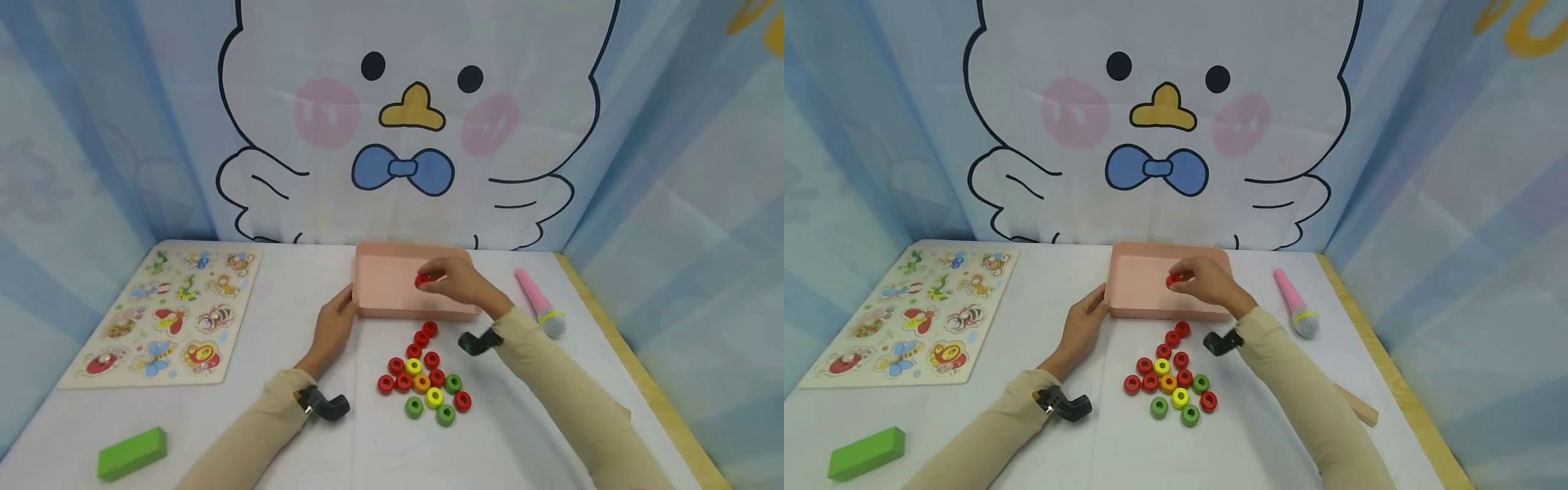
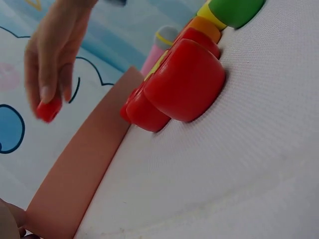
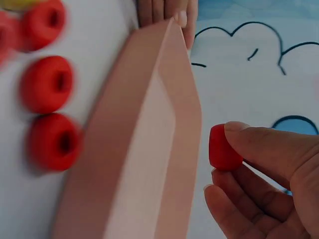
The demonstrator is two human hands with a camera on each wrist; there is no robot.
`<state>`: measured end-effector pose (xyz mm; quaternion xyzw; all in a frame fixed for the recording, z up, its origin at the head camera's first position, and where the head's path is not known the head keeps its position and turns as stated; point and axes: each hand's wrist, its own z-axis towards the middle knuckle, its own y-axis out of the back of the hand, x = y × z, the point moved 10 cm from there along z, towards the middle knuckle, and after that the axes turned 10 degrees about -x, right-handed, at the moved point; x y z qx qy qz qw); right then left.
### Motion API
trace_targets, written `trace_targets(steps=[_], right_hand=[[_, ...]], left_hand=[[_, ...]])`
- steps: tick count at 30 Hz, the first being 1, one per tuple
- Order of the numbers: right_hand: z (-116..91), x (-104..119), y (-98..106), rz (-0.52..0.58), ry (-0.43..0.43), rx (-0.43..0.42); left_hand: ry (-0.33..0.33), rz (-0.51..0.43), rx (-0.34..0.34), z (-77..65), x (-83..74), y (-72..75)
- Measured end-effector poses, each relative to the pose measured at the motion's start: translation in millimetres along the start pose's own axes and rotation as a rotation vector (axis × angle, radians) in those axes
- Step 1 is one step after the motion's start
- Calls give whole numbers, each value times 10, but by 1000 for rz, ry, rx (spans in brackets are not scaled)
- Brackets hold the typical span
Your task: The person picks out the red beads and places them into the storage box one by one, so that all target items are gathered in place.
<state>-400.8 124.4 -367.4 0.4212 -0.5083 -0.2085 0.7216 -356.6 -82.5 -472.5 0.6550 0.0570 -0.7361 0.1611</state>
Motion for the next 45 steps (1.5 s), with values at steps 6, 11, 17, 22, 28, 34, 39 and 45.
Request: trace_targets(steps=[6, 11, 17, 22, 28, 34, 39, 45], right_hand=[[794, 91, -531, 16, -31, 119], [1101, 59, -837, -8, -74, 168], [1097, -48, -984, -19, -137, 204], [1038, -76, -859, -7, -85, 165], [743, -169, -445, 27, -72, 104], [152, -165, -91, 60, -5, 65], [-596, -227, 62, 93, -42, 95], [-1463, -396, -43, 179, -85, 163]], left_hand=[[-29, 33, 10, -12, -26, 18], [-14, 16, 3, -16, 1, 16], [-51, -7, 5, -35, -23, -25], [-34, 13, 6, -61, -18, -35], [-51, 33, 14, -7, -28, -27], [-30, 51, 21, 28, 24, -8], [-17, 60, 46, 26, 27, -39], [-16, 45, 54, -5, -9, -56]])
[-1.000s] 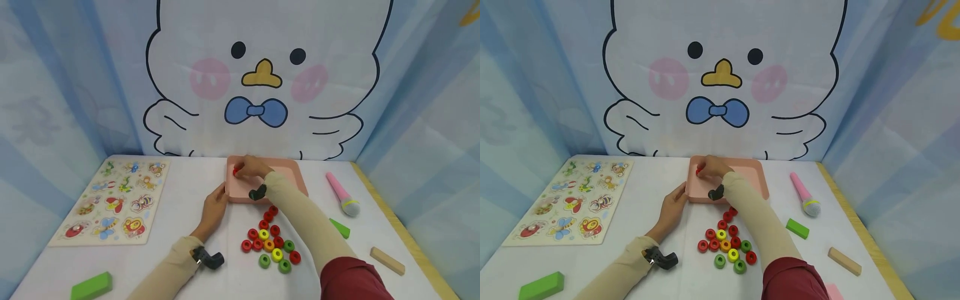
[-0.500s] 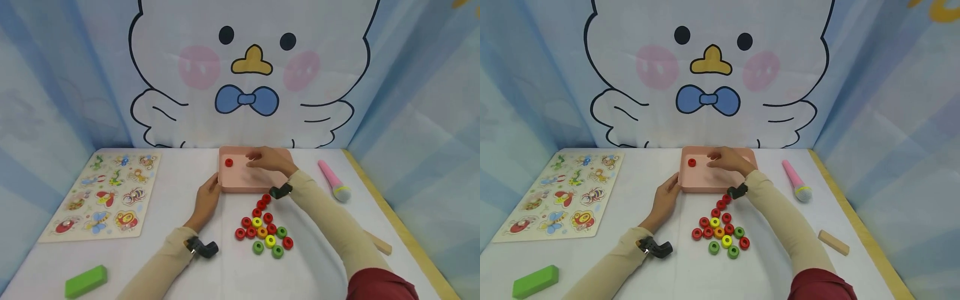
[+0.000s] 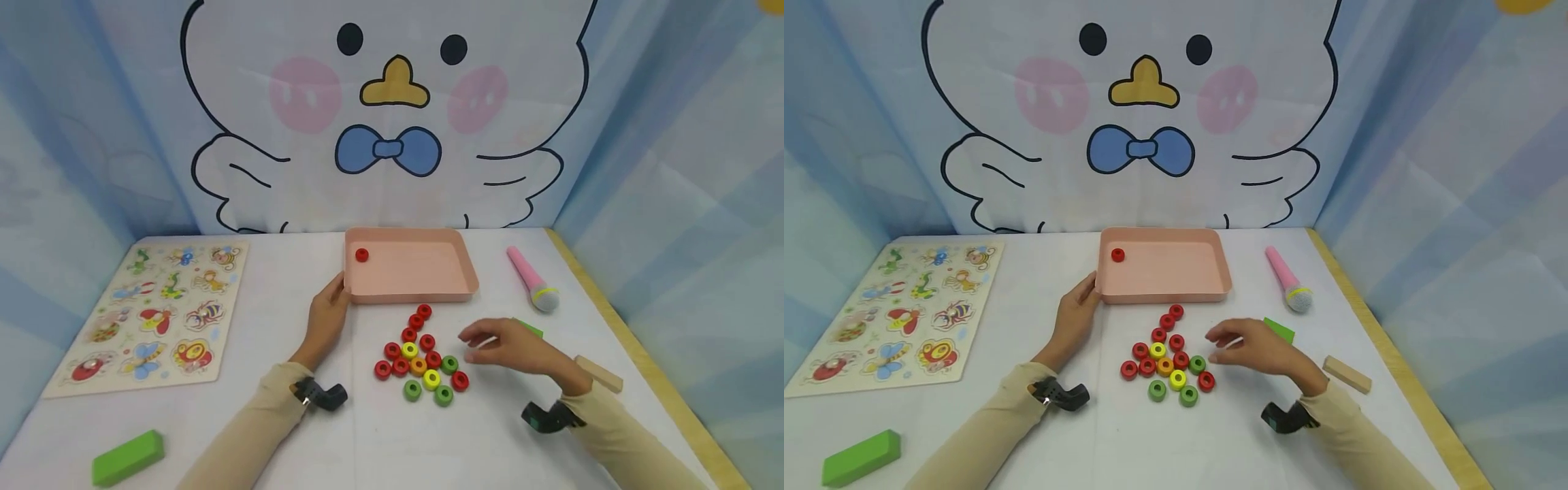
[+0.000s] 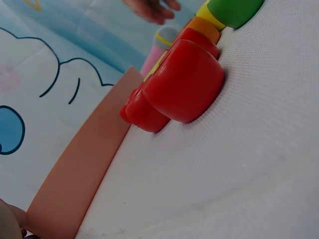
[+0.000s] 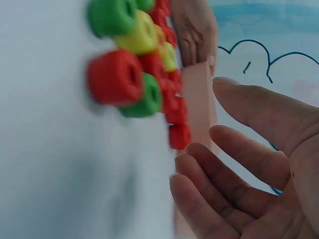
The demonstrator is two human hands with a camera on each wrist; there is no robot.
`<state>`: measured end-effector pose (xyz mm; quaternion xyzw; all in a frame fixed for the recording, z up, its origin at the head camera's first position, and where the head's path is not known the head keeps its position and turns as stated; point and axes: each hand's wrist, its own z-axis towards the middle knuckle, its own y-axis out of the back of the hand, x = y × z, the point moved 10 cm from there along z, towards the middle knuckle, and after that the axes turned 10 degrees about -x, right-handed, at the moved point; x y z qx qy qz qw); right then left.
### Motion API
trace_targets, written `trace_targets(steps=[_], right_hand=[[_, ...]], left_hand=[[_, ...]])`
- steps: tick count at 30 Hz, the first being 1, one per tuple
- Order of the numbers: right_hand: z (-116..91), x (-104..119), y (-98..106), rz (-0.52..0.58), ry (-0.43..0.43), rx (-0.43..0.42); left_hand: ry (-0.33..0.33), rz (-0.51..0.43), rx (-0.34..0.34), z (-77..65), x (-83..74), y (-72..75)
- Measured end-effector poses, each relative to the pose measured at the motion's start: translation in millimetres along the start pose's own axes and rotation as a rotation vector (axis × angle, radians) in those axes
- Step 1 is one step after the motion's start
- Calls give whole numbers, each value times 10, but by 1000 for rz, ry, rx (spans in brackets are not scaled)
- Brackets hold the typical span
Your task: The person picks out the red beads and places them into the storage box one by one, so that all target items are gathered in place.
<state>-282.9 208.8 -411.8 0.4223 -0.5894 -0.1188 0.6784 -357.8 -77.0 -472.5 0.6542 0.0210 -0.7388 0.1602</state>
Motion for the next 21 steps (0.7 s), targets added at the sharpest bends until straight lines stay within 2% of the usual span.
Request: trace_targets(steps=[2, 5, 10, 13, 17, 21], right_hand=[[-141, -46, -93, 8, -6, 3], [-245, -72, -218, 17, -10, -16], [-271, -82, -309, 22, -6, -77], [-272, -80, -345, 26, 2, -75], [-273, -34, -331, -2, 22, -47], [-192, 95, -178, -65, 76, -43]], left_hand=[[3, -3, 0, 6, -9, 21], [7, -12, 0, 9, -15, 41], [37, -17, 1, -3, 17, 37], [48, -8, 3, -11, 44, 22], [45, -4, 11, -19, 51, 0], [37, -3, 15, -18, 31, -11]])
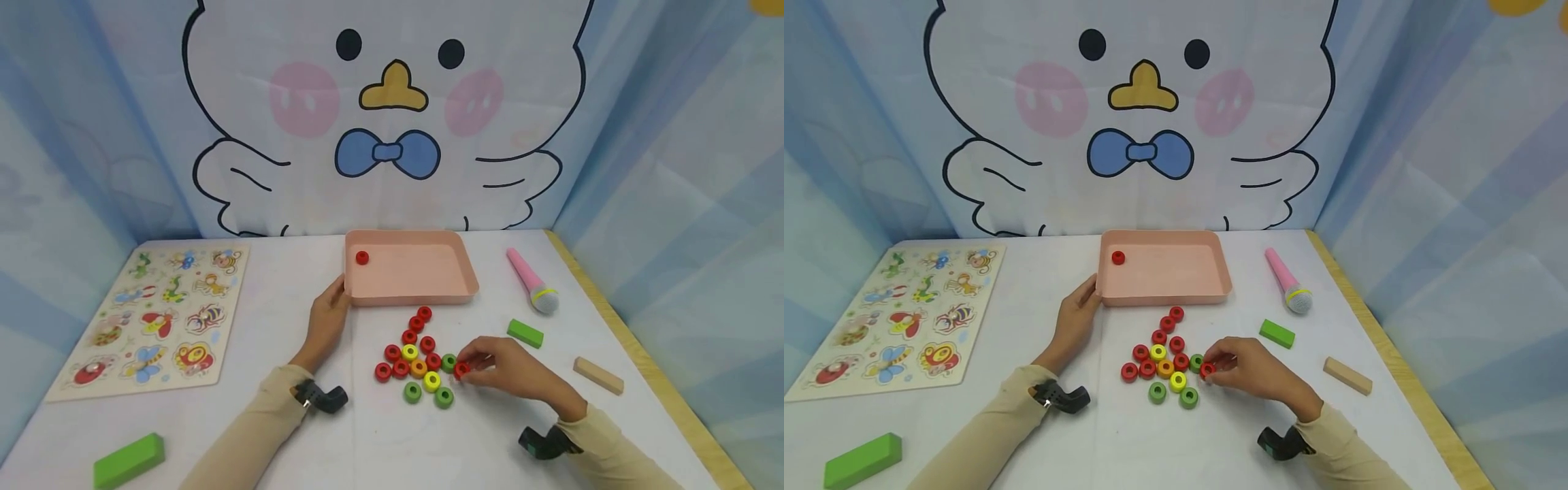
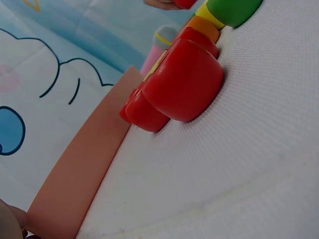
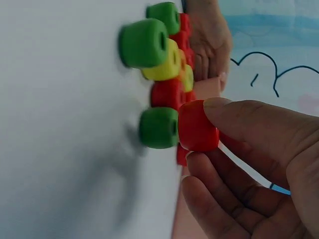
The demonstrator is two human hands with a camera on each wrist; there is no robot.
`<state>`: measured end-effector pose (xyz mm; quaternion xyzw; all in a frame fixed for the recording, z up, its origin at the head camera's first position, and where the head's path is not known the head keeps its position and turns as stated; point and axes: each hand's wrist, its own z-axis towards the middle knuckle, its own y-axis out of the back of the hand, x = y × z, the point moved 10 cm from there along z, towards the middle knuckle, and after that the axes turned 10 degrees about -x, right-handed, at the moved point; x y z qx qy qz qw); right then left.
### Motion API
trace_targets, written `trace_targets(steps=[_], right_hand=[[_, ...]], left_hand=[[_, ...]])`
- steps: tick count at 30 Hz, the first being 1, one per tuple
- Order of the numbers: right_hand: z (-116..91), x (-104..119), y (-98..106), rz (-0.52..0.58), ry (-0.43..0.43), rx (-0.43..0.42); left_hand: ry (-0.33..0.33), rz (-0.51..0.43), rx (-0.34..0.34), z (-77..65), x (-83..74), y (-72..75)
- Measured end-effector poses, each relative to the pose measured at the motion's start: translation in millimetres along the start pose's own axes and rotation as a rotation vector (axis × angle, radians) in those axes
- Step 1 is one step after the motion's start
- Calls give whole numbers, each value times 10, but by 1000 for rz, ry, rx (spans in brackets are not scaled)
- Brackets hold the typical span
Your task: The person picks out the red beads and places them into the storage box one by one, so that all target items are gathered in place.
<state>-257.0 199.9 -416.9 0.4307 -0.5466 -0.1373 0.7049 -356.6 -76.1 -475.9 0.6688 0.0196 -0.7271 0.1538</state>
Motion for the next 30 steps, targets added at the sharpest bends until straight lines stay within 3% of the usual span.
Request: trace_targets(steps=[5, 10, 14, 19, 24, 30], right_hand=[[405, 153, 273, -37, 46, -14], [1106, 163, 485, -51, 11, -48], [1754, 105, 482, -56, -27, -28], [2440, -134, 286, -76, -117, 7], [2775, -317, 87, -92, -170, 31], [2893, -426, -21, -125, -205, 55]], left_hand=[[8, -10, -11, 40, 4, 23], [11, -25, -24, 51, 9, 26], [1, -6, -33, 33, 9, 17], [-8, 5, -38, -1, 21, 17], [-22, -24, -42, -3, 34, 10], [-38, -27, -42, 15, 7, 17]])
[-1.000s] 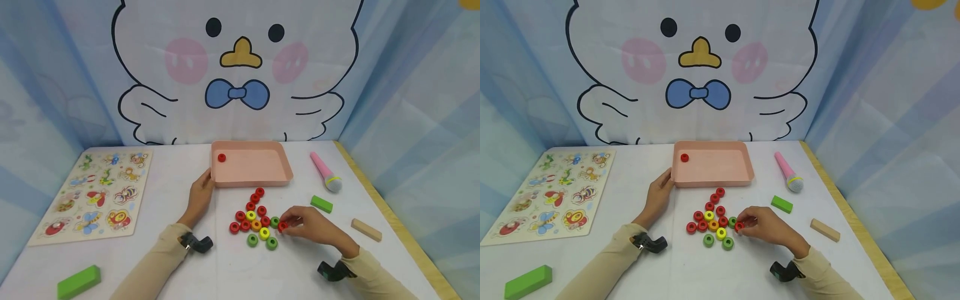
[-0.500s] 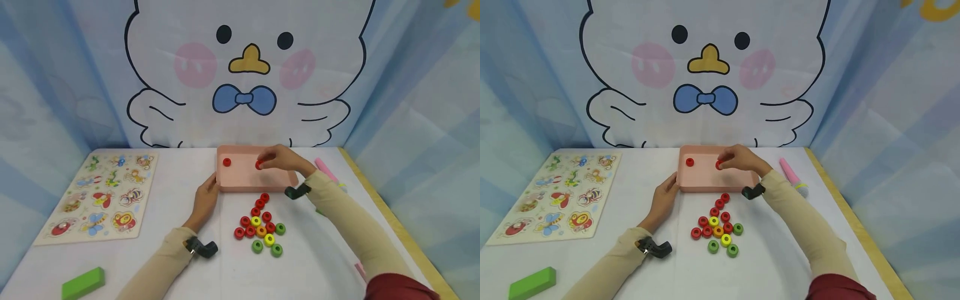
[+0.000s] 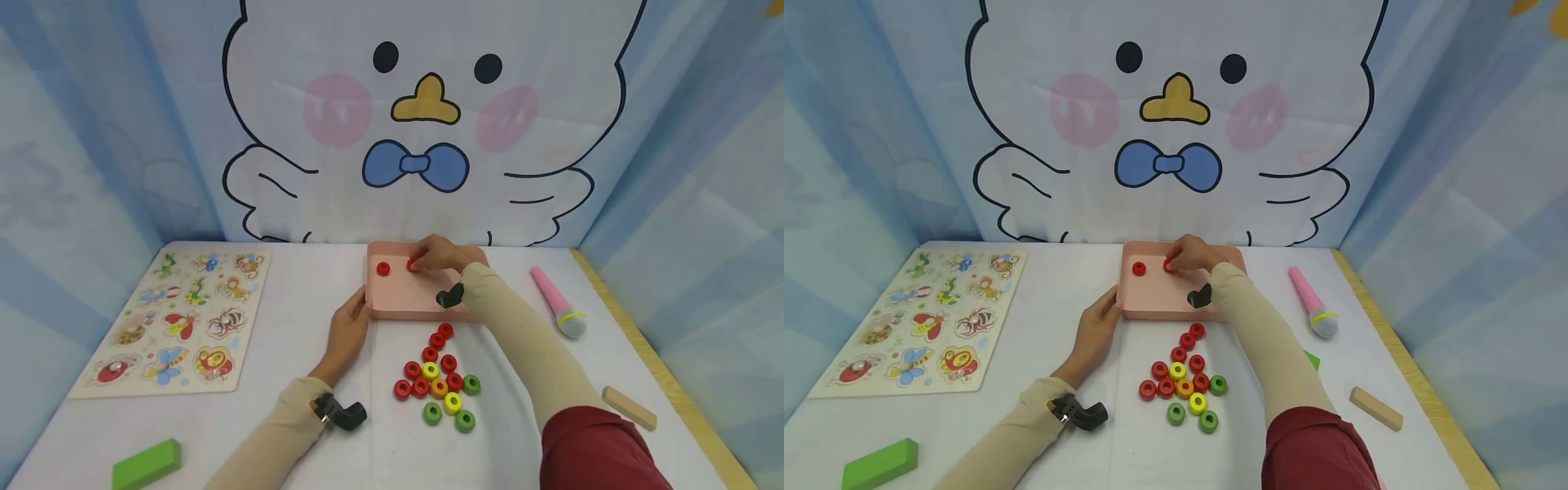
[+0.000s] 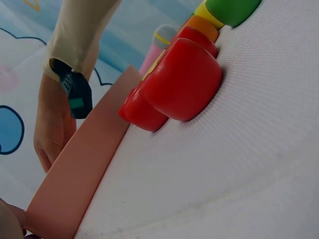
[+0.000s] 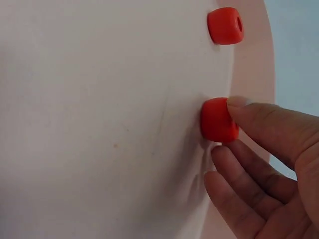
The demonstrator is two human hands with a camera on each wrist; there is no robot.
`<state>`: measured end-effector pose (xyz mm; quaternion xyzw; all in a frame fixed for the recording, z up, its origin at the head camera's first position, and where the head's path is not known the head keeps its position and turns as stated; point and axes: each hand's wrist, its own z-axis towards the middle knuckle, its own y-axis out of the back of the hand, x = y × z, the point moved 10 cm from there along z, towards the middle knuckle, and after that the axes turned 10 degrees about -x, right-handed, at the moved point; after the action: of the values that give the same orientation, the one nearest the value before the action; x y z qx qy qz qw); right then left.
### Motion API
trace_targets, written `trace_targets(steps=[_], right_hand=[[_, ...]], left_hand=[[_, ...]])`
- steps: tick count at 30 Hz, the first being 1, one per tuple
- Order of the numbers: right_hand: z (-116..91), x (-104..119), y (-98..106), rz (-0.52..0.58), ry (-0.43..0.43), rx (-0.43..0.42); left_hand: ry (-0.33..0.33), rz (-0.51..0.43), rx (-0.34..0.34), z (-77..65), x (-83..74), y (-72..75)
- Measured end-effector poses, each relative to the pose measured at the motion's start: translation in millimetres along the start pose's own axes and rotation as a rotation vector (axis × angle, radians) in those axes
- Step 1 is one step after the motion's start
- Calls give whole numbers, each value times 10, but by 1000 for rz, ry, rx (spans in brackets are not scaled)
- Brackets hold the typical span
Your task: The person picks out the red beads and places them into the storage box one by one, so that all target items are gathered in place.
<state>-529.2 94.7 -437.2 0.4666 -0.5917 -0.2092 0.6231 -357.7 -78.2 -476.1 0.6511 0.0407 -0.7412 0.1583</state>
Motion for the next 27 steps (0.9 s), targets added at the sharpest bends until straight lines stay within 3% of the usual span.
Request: trace_targets(steps=[8, 16, 22, 27], right_hand=[[-328, 109, 269, -4, 65, -63], [-1086, 131, 474, 14, 143, -101], [-1828, 79, 228, 97, 226, 20], [-2146, 22, -91, 191, 266, 112]], left_hand=[[-29, 12, -2, 8, -27, -12], [-42, 37, -1, 34, -39, -6], [-9, 52, 23, 28, -15, -28], [-2, 54, 20, 9, -8, -49]])
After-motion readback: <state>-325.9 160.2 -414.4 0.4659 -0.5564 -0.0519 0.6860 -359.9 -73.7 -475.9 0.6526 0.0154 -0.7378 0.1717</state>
